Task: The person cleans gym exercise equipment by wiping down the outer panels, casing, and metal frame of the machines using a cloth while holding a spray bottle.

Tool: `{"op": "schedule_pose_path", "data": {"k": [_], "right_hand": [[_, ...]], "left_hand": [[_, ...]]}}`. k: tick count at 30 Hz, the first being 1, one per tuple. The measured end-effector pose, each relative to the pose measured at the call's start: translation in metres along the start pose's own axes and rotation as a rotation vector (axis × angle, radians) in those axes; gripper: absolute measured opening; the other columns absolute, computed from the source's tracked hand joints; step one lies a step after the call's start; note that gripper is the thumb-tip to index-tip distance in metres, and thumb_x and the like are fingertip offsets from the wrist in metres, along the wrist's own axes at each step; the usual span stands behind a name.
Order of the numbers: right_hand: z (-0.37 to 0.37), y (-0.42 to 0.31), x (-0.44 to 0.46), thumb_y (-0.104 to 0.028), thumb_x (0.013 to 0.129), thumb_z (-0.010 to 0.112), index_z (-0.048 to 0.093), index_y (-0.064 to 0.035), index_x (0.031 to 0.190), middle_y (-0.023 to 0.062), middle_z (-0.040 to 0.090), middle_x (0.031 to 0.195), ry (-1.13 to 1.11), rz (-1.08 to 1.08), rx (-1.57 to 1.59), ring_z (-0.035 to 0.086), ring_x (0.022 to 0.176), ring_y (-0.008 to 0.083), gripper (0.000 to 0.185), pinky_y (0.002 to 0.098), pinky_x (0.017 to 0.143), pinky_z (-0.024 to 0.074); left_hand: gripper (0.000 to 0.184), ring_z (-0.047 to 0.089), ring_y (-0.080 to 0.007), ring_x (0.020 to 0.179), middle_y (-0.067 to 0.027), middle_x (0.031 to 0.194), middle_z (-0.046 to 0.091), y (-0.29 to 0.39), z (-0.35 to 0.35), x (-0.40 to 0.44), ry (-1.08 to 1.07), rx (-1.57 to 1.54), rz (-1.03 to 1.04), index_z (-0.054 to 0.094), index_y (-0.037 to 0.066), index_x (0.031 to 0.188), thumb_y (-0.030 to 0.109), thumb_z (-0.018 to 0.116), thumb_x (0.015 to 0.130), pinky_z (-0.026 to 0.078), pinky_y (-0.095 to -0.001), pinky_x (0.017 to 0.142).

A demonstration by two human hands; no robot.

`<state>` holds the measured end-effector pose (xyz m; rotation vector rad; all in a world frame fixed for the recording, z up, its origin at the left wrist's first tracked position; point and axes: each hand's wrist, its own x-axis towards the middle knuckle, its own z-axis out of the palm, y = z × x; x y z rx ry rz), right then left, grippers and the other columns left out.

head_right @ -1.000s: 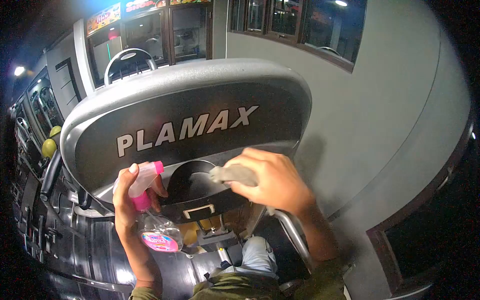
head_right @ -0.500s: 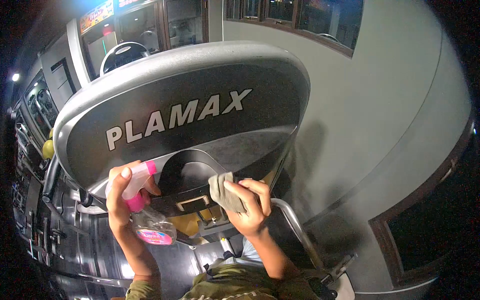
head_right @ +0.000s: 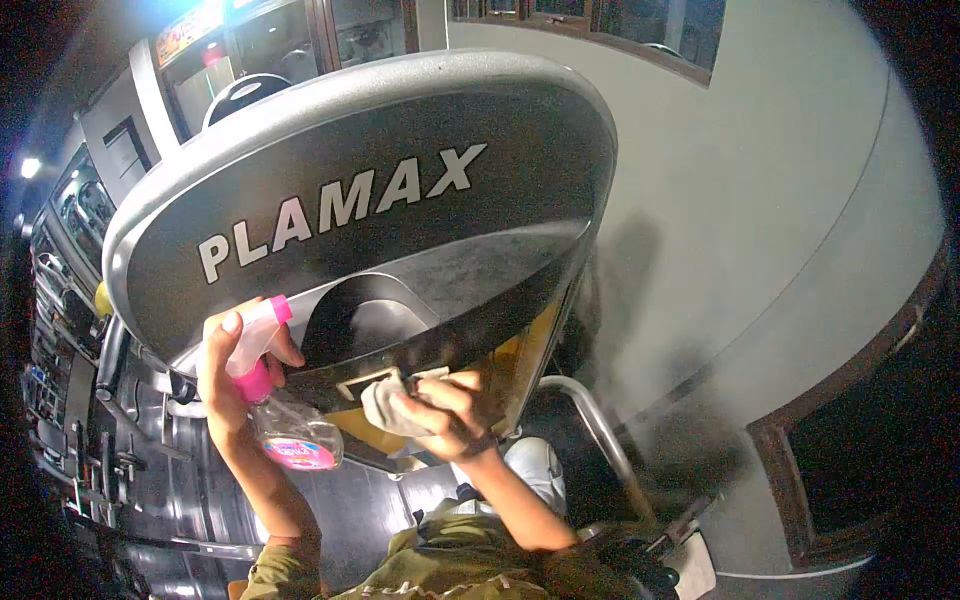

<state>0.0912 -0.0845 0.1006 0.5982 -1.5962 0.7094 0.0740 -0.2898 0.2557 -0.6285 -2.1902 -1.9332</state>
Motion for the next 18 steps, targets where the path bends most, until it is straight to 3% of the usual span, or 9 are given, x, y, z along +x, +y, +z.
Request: {"op": "schedule_pose_path", "data": {"k": [3, 5, 8, 11, 13, 16, 18], "right_hand": [[-0.015, 0.027, -0.006, -0.011, 0.067, 0.083, 0.056, -0.0130, 0.103, 0.0066, 0.052, 0.097, 0.041, 0.001, -0.093, 0.055, 0.081, 0.0243, 0.045, 0.0383, 0.072, 0.0491], [-0.026, 0.042, -0.007, -0.007, 0.069, 0.080, 0.056, -0.0087, 0.102, 0.0081, 0.054, 0.098, 0.159, 0.149, -0.153, 0.056, 0.083, 0.0261, 0.041, 0.0414, 0.076, 0.0499], [-0.026, 0.037, 0.001, -0.005, 0.068, 0.080, 0.060, -0.0047, 0.095, 0.0098, 0.058, 0.095, 0.203, 0.181, -0.226, 0.058, 0.087, 0.0268, 0.033, 0.0388, 0.077, 0.0506], [-0.014, 0.004, 0.018, -0.007, 0.065, 0.077, 0.071, -0.0133, 0.092, 0.0028, 0.062, 0.094, 0.027, 0.003, -0.089, 0.059, 0.085, 0.0236, 0.028, 0.0345, 0.073, 0.0519], [-0.008, -0.020, 0.028, -0.009, 0.061, 0.075, 0.075, -0.0189, 0.100, -0.0012, 0.065, 0.104, -0.145, 0.002, -0.007, 0.059, 0.088, 0.0189, 0.040, 0.0292, 0.076, 0.0522], [-0.015, -0.026, 0.050, -0.012, 0.065, 0.073, 0.075, -0.0193, 0.101, -0.0025, 0.066, 0.104, -0.263, -0.041, -0.074, 0.059, 0.087, 0.0172, 0.036, 0.0267, 0.076, 0.0519], [-0.029, -0.007, 0.054, -0.013, 0.056, 0.079, 0.075, -0.0195, 0.100, -0.0028, 0.066, 0.099, -0.239, -0.043, -0.091, 0.059, 0.083, 0.0177, 0.045, 0.0291, 0.073, 0.0524]], "left_hand": [[0.054, 0.052, -0.0136, 0.050, -0.0105, 0.065, 0.063, -0.001, 0.001, -0.001, 0.012, 0.009, 0.016, 0.064, -0.001, 0.075, 0.048, 0.044, 0.087, 0.038, -0.0244, 0.048], [0.053, 0.052, -0.0151, 0.046, -0.0148, 0.062, 0.063, 0.002, 0.005, -0.001, 0.057, -0.003, 0.027, 0.063, -0.001, 0.079, 0.048, 0.045, 0.089, 0.040, -0.0243, 0.044], [0.053, 0.052, -0.0139, 0.048, -0.0114, 0.064, 0.063, 0.004, 0.003, 0.000, 0.006, 0.022, 0.022, 0.064, 0.000, 0.078, 0.048, 0.045, 0.089, 0.040, -0.0247, 0.046], [0.053, 0.053, -0.0129, 0.051, -0.0086, 0.066, 0.064, 0.005, 0.003, 0.001, -0.026, 0.019, 0.005, 0.064, 0.000, 0.075, 0.048, 0.045, 0.088, 0.039, -0.0249, 0.049], [0.053, 0.053, -0.0129, 0.051, -0.0088, 0.066, 0.064, 0.004, 0.001, 0.001, -0.024, 0.004, 0.008, 0.064, 0.001, 0.075, 0.048, 0.044, 0.089, 0.039, -0.0246, 0.049], [0.053, 0.053, -0.0129, 0.051, -0.0097, 0.066, 0.064, 0.005, -0.002, 0.001, 0.002, -0.045, -0.047, 0.064, 0.001, 0.076, 0.049, 0.044, 0.089, 0.039, -0.0241, 0.049], [0.053, 0.052, -0.0130, 0.050, -0.0104, 0.067, 0.065, 0.002, -0.004, 0.001, 0.004, -0.119, -0.063, 0.064, 0.002, 0.077, 0.050, 0.044, 0.089, 0.039, -0.0235, 0.049]]}}
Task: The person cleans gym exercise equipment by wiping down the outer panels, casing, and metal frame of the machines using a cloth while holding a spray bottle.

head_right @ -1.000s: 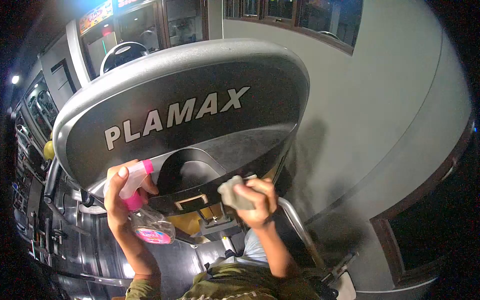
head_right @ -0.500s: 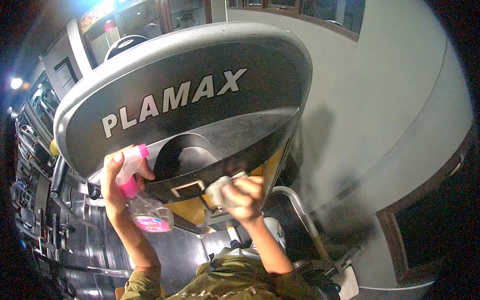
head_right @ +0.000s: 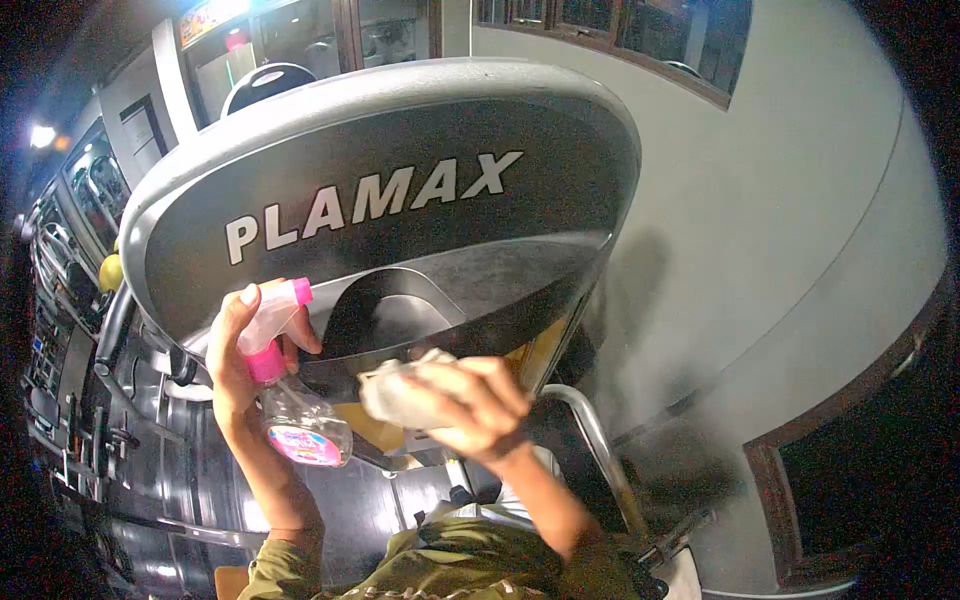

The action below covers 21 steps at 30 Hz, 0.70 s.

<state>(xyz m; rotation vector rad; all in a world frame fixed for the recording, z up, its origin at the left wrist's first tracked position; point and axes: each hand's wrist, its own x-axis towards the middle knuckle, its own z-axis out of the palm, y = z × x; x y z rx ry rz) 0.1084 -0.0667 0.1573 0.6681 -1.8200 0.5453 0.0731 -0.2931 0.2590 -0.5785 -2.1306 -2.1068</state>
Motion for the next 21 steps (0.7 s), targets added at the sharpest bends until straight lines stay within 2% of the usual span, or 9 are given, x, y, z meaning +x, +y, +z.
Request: {"op": "schedule_pose_path", "data": {"k": [3, 5, 7, 9, 11, 16, 17, 18, 21], "right_hand": [[-0.026, 0.034, 0.005, -0.013, 0.040, 0.080, 0.075, -0.0127, 0.089, 0.0012, 0.065, 0.088, 0.052, 0.105, -0.091, 0.060, 0.079, 0.0211, 0.050, 0.0326, 0.067, 0.0519], [-0.037, 0.042, 0.021, -0.014, 0.042, 0.082, 0.074, -0.0113, 0.088, 0.0038, 0.065, 0.086, 0.030, 0.186, -0.065, 0.060, 0.078, 0.0212, 0.046, 0.0328, 0.066, 0.0512], [-0.041, 0.036, 0.039, -0.017, 0.046, 0.085, 0.074, -0.0117, 0.088, 0.0035, 0.065, 0.084, -0.026, 0.142, -0.061, 0.060, 0.074, 0.0210, 0.044, 0.0334, 0.064, 0.0510], [-0.033, 0.023, 0.055, -0.020, 0.047, 0.086, 0.073, -0.0150, 0.097, -0.0013, 0.065, 0.089, -0.200, -0.016, 0.016, 0.061, 0.074, 0.0174, 0.051, 0.0305, 0.061, 0.0517], [-0.025, 0.008, 0.071, -0.021, 0.052, 0.086, 0.071, -0.0158, 0.100, -0.0031, 0.065, 0.087, -0.312, -0.087, 0.072, 0.060, 0.073, 0.0167, 0.050, 0.0297, 0.058, 0.0515], [-0.056, 0.040, 0.109, -0.019, 0.055, 0.084, 0.071, -0.0134, 0.096, 0.0044, 0.067, 0.085, -0.557, 0.015, 0.149, 0.064, 0.077, 0.0219, 0.044, 0.0351, 0.069, 0.0543], [-0.064, 0.050, 0.115, -0.014, 0.056, 0.080, 0.071, -0.0113, 0.093, 0.0054, 0.067, 0.083, -0.541, 0.033, 0.140, 0.064, 0.077, 0.0219, 0.038, 0.0345, 0.070, 0.0539], [-0.074, 0.056, 0.123, -0.013, 0.057, 0.078, 0.072, -0.0104, 0.092, 0.0062, 0.067, 0.083, -0.544, 0.087, 0.106, 0.064, 0.076, 0.0223, 0.036, 0.0343, 0.070, 0.0534], [-0.094, 0.072, 0.142, -0.011, 0.057, 0.075, 0.072, -0.0092, 0.092, 0.0078, 0.067, 0.083, -0.549, 0.146, 0.052, 0.065, 0.075, 0.0232, 0.034, 0.0339, 0.069, 0.0527]], "left_hand": [[0.053, 0.053, -0.0129, 0.050, -0.0109, 0.068, 0.065, 0.002, -0.004, 0.001, -0.051, 0.004, -0.003, 0.065, 0.002, 0.079, 0.050, 0.045, 0.089, 0.040, -0.0236, 0.049], [0.052, 0.053, -0.0126, 0.052, -0.0099, 0.067, 0.065, 0.004, -0.001, 0.001, -0.046, 0.009, 0.003, 0.064, 0.001, 0.078, 0.048, 0.045, 0.090, 0.039, -0.0238, 0.049], [0.050, 0.055, -0.0123, 0.054, -0.0091, 0.067, 0.064, 0.006, 0.001, 0.000, -0.006, 0.044, -0.025, 0.064, 0.001, 0.078, 0.045, 0.045, 0.092, 0.040, -0.0239, 0.050], [0.049, 0.054, -0.0128, 0.055, -0.0082, 0.067, 0.064, 0.008, -0.003, 0.002, -0.069, 0.054, -0.010, 0.064, 0.001, 0.078, 0.043, 0.045, 0.093, 0.040, -0.0247, 0.052], [0.048, 0.055, -0.0135, 0.056, -0.0080, 0.068, 0.064, 0.008, -0.005, 0.002, -0.095, 0.026, -0.041, 0.065, 0.001, 0.078, 0.042, 0.045, 0.093, 0.041, -0.0256, 0.053], [0.048, 0.058, -0.0158, 0.059, -0.0091, 0.068, 0.064, 0.018, -0.007, 0.008, -0.199, 0.091, -0.064, 0.065, -0.002, 0.079, 0.039, 0.044, 0.094, 0.044, -0.0276, 0.057], [0.049, 0.059, -0.0172, 0.060, -0.0103, 0.068, 0.064, 0.022, -0.006, 0.010, -0.249, 0.161, -0.043, 0.064, -0.004, 0.080, 0.039, 0.044, 0.095, 0.045, -0.0286, 0.059], [0.051, 0.060, -0.0202, 0.061, -0.0126, 0.066, 0.063, 0.030, -0.005, 0.012, -0.250, 0.253, 0.070, 0.063, -0.006, 0.077, 0.039, 0.044, 0.095, 0.046, -0.0304, 0.062], [0.052, 0.061, -0.0222, 0.060, -0.0131, 0.063, 0.061, 0.046, 0.000, 0.018, -0.254, 0.411, 0.067, 0.062, -0.005, 0.072, 0.039, 0.046, 0.094, 0.046, -0.0313, 0.064]]}}
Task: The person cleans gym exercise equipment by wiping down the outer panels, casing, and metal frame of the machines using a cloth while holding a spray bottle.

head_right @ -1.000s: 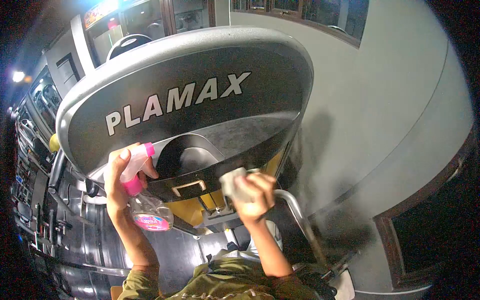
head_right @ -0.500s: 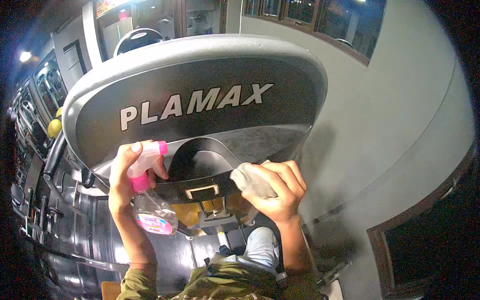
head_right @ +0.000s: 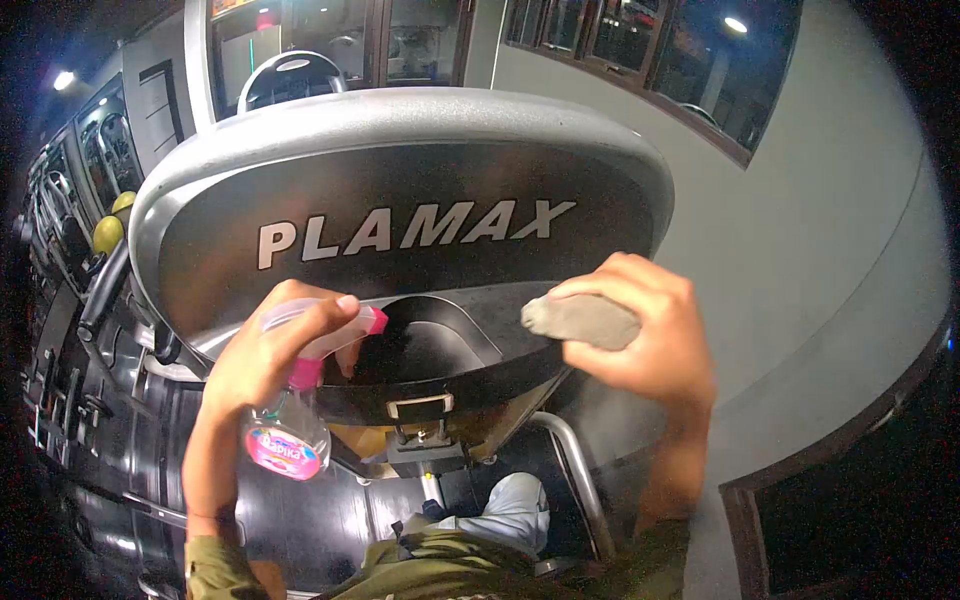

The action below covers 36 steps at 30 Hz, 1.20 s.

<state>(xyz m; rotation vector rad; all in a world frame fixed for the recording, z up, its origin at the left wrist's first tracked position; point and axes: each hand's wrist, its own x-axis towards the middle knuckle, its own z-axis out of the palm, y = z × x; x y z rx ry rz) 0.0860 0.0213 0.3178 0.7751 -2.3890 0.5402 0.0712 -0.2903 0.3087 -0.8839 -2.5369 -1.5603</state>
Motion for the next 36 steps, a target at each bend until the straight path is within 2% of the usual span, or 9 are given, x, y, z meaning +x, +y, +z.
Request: {"op": "schedule_pose_path", "data": {"k": [5, 8, 14, 15, 18, 23, 30, 34, 36], "right_hand": [[-0.013, 0.001, 0.022, -0.011, 0.057, 0.075, 0.073, -0.0099, 0.092, 0.0085, 0.065, 0.080, -0.090, 0.005, -0.032, 0.064, 0.076, 0.0252, 0.034, 0.0344, 0.069, 0.0521], [-0.002, -0.003, 0.039, -0.012, 0.060, 0.076, 0.072, -0.0107, 0.094, 0.0067, 0.065, 0.083, -0.208, -0.153, -0.031, 0.063, 0.080, 0.0259, 0.035, 0.0352, 0.073, 0.0515], [0.047, -0.026, 0.071, -0.017, 0.070, 0.073, 0.066, -0.0093, 0.099, 0.0036, 0.058, 0.093, -0.659, -0.419, -0.156, 0.057, 0.094, 0.0229, 0.031, 0.0380, 0.072, 0.0492], [0.063, -0.021, 0.062, -0.015, 0.074, 0.066, 0.065, -0.0075, 0.090, 0.0024, 0.055, 0.089, -0.483, -0.565, -0.274, 0.055, 0.096, 0.0193, 0.017, 0.0318, 0.063, 0.0466], [0.086, -0.026, 0.071, -0.014, 0.076, 0.060, 0.062, -0.0101, 0.080, 0.0000, 0.052, 0.085, -0.508, -0.695, -0.530, 0.052, 0.095, 0.0157, 0.006, 0.0248, 0.057, 0.0424], [0.080, -0.029, 0.066, -0.015, 0.078, 0.061, 0.058, -0.0112, 0.066, -0.0022, 0.051, 0.079, -0.561, -0.690, -0.549, 0.052, 0.092, 0.0150, 0.013, 0.0255, 0.052, 0.0422], [0.059, -0.019, 0.078, -0.011, 0.071, 0.061, 0.063, -0.0118, 0.073, -0.0035, 0.048, 0.072, -0.681, -0.688, -0.195, 0.051, 0.079, 0.0142, 0.003, 0.0252, 0.045, 0.0423], [0.063, -0.036, 0.082, -0.011, 0.071, 0.061, 0.067, -0.0127, 0.081, -0.0040, 0.051, 0.075, -0.684, -0.721, -0.459, 0.051, 0.077, 0.0123, 0.011, 0.0253, 0.044, 0.0421], [0.077, -0.031, 0.077, -0.017, 0.074, 0.061, 0.060, -0.0106, 0.072, -0.0004, 0.053, 0.078, -0.517, -0.716, -0.498, 0.054, 0.081, 0.0145, 0.007, 0.0270, 0.050, 0.0460]], "left_hand": [[0.057, 0.059, -0.0202, 0.058, -0.0117, 0.060, 0.062, -0.005, 0.003, 0.011, -0.017, 0.079, -0.093, 0.063, -0.004, 0.069, 0.044, 0.047, 0.093, 0.046, -0.0328, 0.063], [0.059, 0.059, -0.0196, 0.058, -0.0121, 0.060, 0.061, -0.003, 0.002, 0.011, -0.014, 0.101, -0.084, 0.063, -0.004, 0.069, 0.047, 0.047, 0.093, 0.046, -0.0330, 0.061], [0.055, 0.060, -0.0196, 0.060, -0.0120, 0.062, 0.061, -0.017, -0.011, 0.003, -0.104, -0.187, -0.131, 0.064, -0.005, 0.073, 0.041, 0.044, 0.096, 0.046, -0.0315, 0.063], [0.054, 0.060, -0.0197, 0.060, -0.0119, 0.063, 0.061, -0.014, -0.011, 0.001, -0.083, -0.247, -0.166, 0.063, -0.006, 0.074, 0.038, 0.043, 0.096, 0.046, -0.0315, 0.063], [0.052, 0.058, -0.0187, 0.058, -0.0105, 0.066, 0.063, -0.024, -0.016, -0.009, -0.047, -0.370, -0.194, 0.065, -0.004, 0.075, 0.040, 0.044, 0.094, 0.044, -0.0295, 0.059], [0.054, 0.055, -0.0142, 0.053, -0.0085, 0.067, 0.064, -0.034, -0.019, -0.020, 0.032, -0.441, -0.265, 0.067, 0.000, 0.078, 0.049, 0.046, 0.085, 0.041, -0.0247, 0.051], [0.056, 0.055, -0.0143, 0.054, -0.0093, 0.068, 0.065, -0.036, -0.020, -0.023, 0.021, -0.424, -0.215, 0.066, -0.001, 0.077, 0.051, 0.045, 0.083, 0.042, -0.0247, 0.052], [0.057, 0.056, -0.0148, 0.055, -0.0096, 0.069, 0.064, -0.036, -0.020, -0.023, -0.015, -0.434, -0.170, 0.066, -0.001, 0.075, 0.051, 0.045, 0.083, 0.041, -0.0254, 0.053], [0.057, 0.055, -0.0148, 0.056, -0.0095, 0.069, 0.064, -0.036, -0.019, -0.022, -0.016, -0.431, -0.161, 0.065, -0.002, 0.075, 0.051, 0.045, 0.083, 0.041, -0.0255, 0.053]]}}
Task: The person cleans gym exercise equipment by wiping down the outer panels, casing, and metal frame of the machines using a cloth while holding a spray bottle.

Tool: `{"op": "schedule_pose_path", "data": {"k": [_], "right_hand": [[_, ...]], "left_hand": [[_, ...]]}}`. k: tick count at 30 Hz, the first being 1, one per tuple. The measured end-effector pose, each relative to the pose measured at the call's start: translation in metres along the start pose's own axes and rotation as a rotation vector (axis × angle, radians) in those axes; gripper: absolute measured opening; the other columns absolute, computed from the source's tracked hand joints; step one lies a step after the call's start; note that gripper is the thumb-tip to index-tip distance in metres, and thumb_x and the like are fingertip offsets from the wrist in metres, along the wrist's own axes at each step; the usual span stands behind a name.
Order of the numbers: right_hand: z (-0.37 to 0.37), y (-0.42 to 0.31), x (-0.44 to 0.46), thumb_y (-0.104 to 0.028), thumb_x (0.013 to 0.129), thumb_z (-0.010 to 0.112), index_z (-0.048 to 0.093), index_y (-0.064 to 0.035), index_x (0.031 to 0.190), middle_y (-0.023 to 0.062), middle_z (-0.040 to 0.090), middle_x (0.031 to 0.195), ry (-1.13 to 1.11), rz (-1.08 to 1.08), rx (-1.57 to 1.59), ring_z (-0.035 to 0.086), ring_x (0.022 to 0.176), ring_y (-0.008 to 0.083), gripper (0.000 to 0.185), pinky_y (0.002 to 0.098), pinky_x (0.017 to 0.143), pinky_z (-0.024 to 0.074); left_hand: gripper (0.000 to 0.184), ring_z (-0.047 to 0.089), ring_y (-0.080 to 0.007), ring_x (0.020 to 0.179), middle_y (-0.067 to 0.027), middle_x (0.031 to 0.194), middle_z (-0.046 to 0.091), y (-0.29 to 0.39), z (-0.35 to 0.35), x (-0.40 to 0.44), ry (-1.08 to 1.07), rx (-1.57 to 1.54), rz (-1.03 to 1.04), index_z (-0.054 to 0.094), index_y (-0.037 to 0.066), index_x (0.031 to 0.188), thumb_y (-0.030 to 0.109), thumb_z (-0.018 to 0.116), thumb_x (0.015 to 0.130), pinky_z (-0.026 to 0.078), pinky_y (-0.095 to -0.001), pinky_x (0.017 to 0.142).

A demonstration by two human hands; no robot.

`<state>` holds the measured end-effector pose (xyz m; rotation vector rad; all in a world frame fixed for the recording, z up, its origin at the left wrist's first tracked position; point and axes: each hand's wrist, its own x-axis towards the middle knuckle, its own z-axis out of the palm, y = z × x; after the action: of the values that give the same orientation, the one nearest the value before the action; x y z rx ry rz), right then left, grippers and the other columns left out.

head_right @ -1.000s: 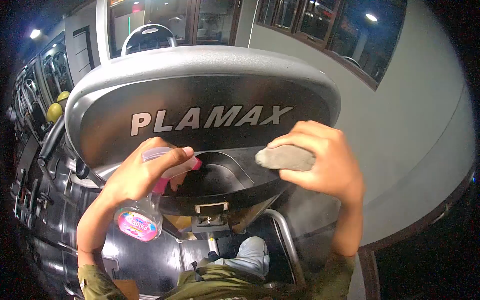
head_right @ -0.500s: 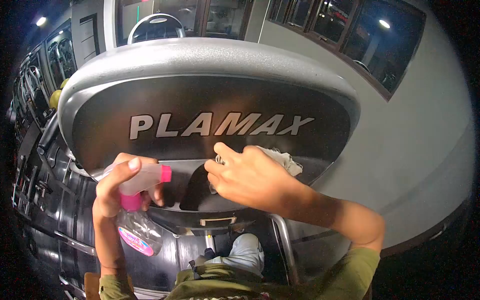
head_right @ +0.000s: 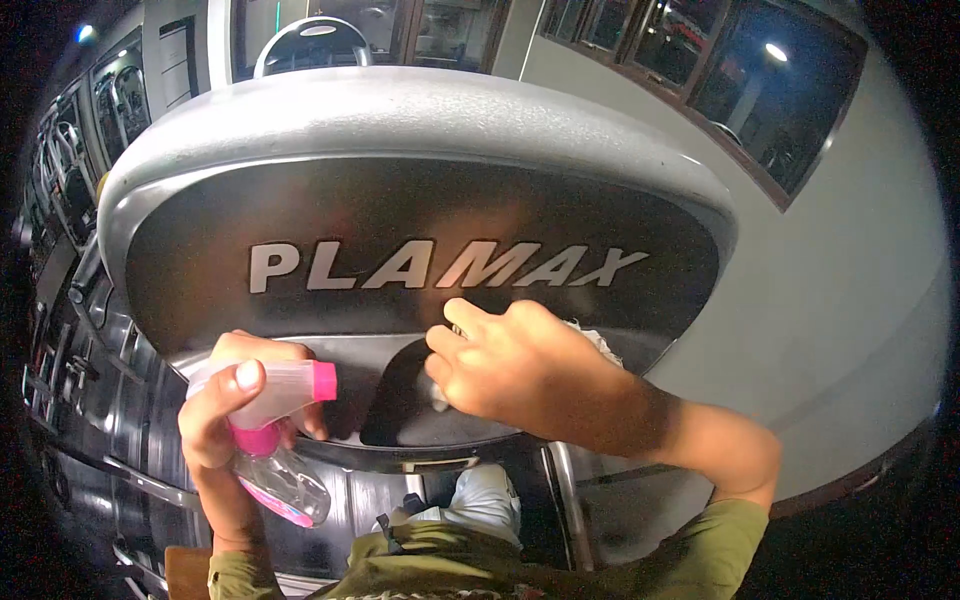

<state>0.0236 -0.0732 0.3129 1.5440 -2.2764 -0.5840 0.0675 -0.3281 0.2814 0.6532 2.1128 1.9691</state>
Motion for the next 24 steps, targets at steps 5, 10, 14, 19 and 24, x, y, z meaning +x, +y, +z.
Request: {"op": "schedule_pose_path", "data": {"k": [5, 10, 14, 19, 24], "right_hand": [[0.022, -0.001, 0.008, -0.014, 0.070, 0.067, 0.064, -0.0089, 0.085, -0.0002, 0.055, 0.084, 0.148, 0.000, 0.254, 0.054, 0.084, 0.0152, 0.015, 0.0267, 0.054, 0.0494], [0.018, 0.002, 0.013, -0.011, 0.065, 0.072, 0.067, -0.0097, 0.099, 0.0001, 0.058, 0.090, 0.174, -0.088, 0.612, 0.056, 0.088, 0.0184, 0.034, 0.0303, 0.059, 0.0525], [0.002, 0.018, 0.006, -0.010, 0.065, 0.072, 0.069, -0.0129, 0.099, -0.0011, 0.059, 0.091, -0.056, -0.172, 0.683, 0.055, 0.092, 0.0196, 0.035, 0.0318, 0.062, 0.0538], [-0.011, 0.021, -0.012, -0.012, 0.073, 0.062, 0.068, -0.0117, 0.079, -0.0006, 0.054, 0.083, -0.120, -0.106, 0.378, 0.053, 0.090, 0.0193, 0.009, 0.0271, 0.054, 0.0525], [-0.021, 0.019, -0.018, -0.017, 0.071, 0.062, 0.058, -0.0125, 0.068, -0.0011, 0.050, 0.079, 0.147, 0.013, -0.071, 0.054, 0.087, 0.0135, 0.006, 0.0223, 0.050, 0.0506]], "left_hand": [[0.055, 0.055, -0.0146, 0.055, -0.0092, 0.069, 0.063, -0.002, 0.000, 0.001, -0.004, -0.001, 0.011, 0.066, -0.002, 0.077, 0.048, 0.045, 0.085, 0.040, -0.0259, 0.052], [0.055, 0.054, -0.0147, 0.055, -0.0092, 0.068, 0.063, -0.002, 0.002, 0.000, 0.029, -0.012, 0.025, 0.067, -0.002, 0.077, 0.048, 0.045, 0.084, 0.039, -0.0260, 0.052], [0.055, 0.054, -0.0148, 0.055, -0.0090, 0.067, 0.063, 0.000, 0.005, 0.000, 0.076, -0.001, 0.012, 0.067, -0.002, 0.076, 0.048, 0.045, 0.083, 0.039, -0.0255, 0.052], [0.054, 0.054, -0.0146, 0.055, -0.0085, 0.066, 0.063, 0.003, 0.008, -0.001, 0.089, 0.029, -0.009, 0.066, -0.001, 0.075, 0.048, 0.046, 0.083, 0.039, -0.0255, 0.052], [0.053, 0.055, -0.0140, 0.057, -0.0082, 0.068, 0.063, 0.000, 0.006, -0.002, 0.083, 0.001, -0.018, 0.066, -0.001, 0.075, 0.047, 0.046, 0.084, 0.040, -0.0252, 0.054]]}}
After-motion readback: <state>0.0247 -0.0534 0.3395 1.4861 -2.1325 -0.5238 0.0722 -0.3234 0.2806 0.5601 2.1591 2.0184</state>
